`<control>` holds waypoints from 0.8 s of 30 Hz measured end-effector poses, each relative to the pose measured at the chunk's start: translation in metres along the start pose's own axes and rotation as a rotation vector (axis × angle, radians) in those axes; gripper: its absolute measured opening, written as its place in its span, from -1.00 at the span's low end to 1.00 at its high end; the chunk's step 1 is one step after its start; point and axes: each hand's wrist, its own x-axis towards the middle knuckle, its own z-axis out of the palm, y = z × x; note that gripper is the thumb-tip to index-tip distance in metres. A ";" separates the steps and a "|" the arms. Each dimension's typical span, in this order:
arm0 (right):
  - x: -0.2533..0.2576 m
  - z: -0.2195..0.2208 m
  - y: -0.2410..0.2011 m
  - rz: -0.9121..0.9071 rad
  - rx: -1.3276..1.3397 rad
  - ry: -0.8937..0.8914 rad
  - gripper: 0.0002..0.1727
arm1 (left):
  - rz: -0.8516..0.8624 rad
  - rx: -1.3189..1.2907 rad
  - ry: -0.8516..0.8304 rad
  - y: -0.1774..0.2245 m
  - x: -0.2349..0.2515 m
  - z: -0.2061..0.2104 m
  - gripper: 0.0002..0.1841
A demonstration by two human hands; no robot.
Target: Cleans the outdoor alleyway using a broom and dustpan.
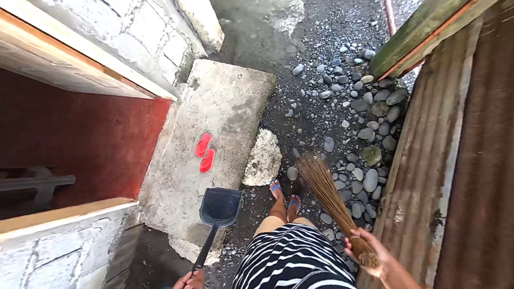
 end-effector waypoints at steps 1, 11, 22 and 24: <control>-0.010 0.010 0.017 -0.004 0.087 0.039 -0.73 | -0.006 0.004 -0.006 0.003 0.010 0.005 -0.64; 0.137 0.146 -0.021 -0.153 0.269 0.039 -0.82 | -0.110 0.084 -0.108 0.032 0.035 0.081 -0.62; 0.099 0.187 -0.067 -0.234 0.184 -0.172 -0.81 | -0.174 0.226 -0.199 0.033 0.032 0.137 -0.60; 0.072 0.163 -0.052 -0.231 0.190 -0.050 -0.82 | -0.198 0.217 -0.220 0.036 0.035 0.139 -0.62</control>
